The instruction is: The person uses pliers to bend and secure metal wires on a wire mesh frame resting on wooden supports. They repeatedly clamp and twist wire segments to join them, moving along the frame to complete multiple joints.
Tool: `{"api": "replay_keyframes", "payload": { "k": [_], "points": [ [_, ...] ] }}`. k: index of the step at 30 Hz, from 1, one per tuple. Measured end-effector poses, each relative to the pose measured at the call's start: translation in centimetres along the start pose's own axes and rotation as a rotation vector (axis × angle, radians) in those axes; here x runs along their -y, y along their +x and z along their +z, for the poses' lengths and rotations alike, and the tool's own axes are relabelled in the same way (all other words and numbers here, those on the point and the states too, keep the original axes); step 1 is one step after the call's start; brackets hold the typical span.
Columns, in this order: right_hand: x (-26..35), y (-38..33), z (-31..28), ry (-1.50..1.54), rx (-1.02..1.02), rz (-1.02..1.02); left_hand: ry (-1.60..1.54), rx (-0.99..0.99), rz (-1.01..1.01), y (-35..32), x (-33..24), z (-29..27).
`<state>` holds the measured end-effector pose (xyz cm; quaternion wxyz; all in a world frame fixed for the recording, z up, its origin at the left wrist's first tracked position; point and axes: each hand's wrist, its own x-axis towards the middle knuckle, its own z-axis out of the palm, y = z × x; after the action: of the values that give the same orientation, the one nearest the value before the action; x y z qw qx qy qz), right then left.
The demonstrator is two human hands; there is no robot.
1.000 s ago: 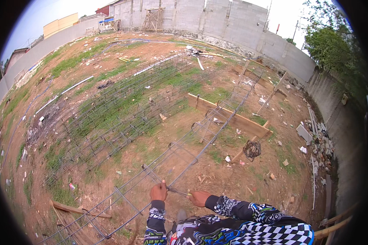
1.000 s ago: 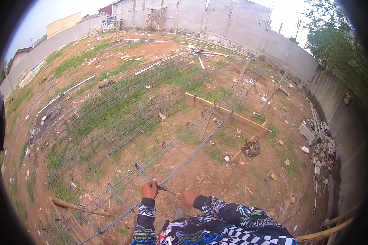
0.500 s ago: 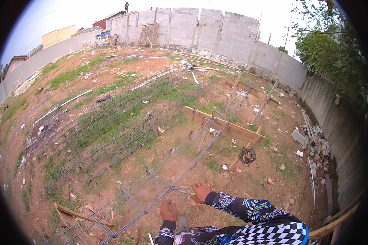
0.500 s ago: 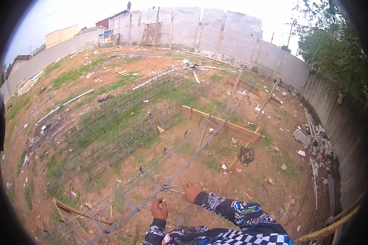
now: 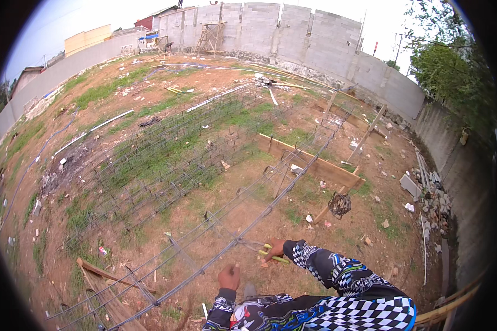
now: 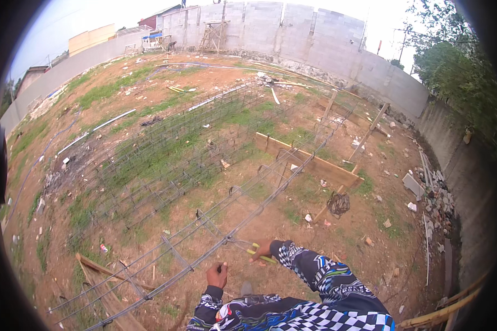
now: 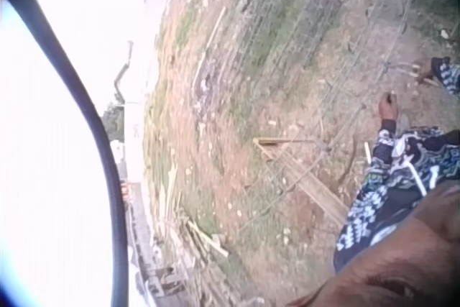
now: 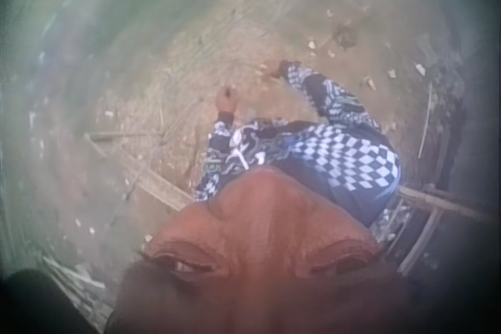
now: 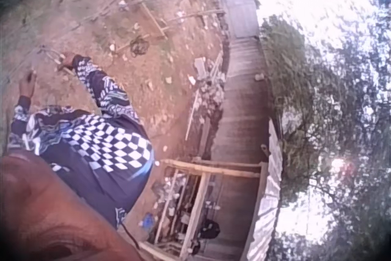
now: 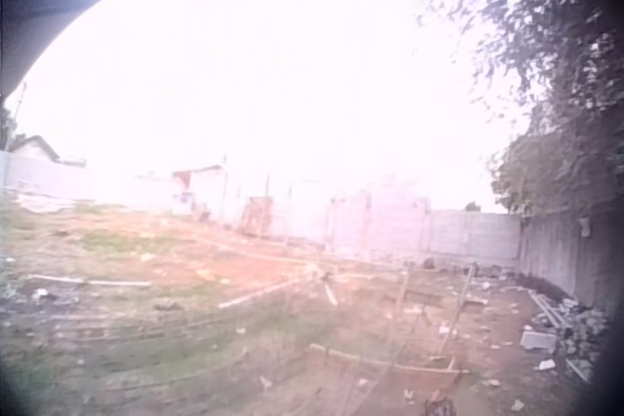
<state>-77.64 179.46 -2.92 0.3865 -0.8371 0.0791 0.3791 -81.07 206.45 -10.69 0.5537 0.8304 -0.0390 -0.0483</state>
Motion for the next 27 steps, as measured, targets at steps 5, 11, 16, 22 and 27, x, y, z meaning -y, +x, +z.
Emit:
{"api": "replay_keyframes", "payload": {
  "k": [5,11,16,22,27],
  "points": [
    [-0.4,-0.1,-0.2,-0.118,-0.08,0.039,-0.25,0.188,-0.125,0.6,2.8,2.3],
    [0.6,-1.4,0.3,0.099,-0.046,0.074,-0.673,0.588,-0.419,0.7,-3.0,3.9],
    [-0.3,-0.8,0.6,0.026,-0.118,-0.002,-0.85,0.824,-0.43,0.8,-4.5,5.4],
    [1.5,-2.0,0.8,0.059,-0.126,0.021,-0.955,0.697,-0.579,0.8,-3.7,5.5],
    [1.0,-1.9,0.7,0.015,-0.109,0.015,-1.156,0.611,-0.66,-0.6,-7.6,2.2]
  ]
}}
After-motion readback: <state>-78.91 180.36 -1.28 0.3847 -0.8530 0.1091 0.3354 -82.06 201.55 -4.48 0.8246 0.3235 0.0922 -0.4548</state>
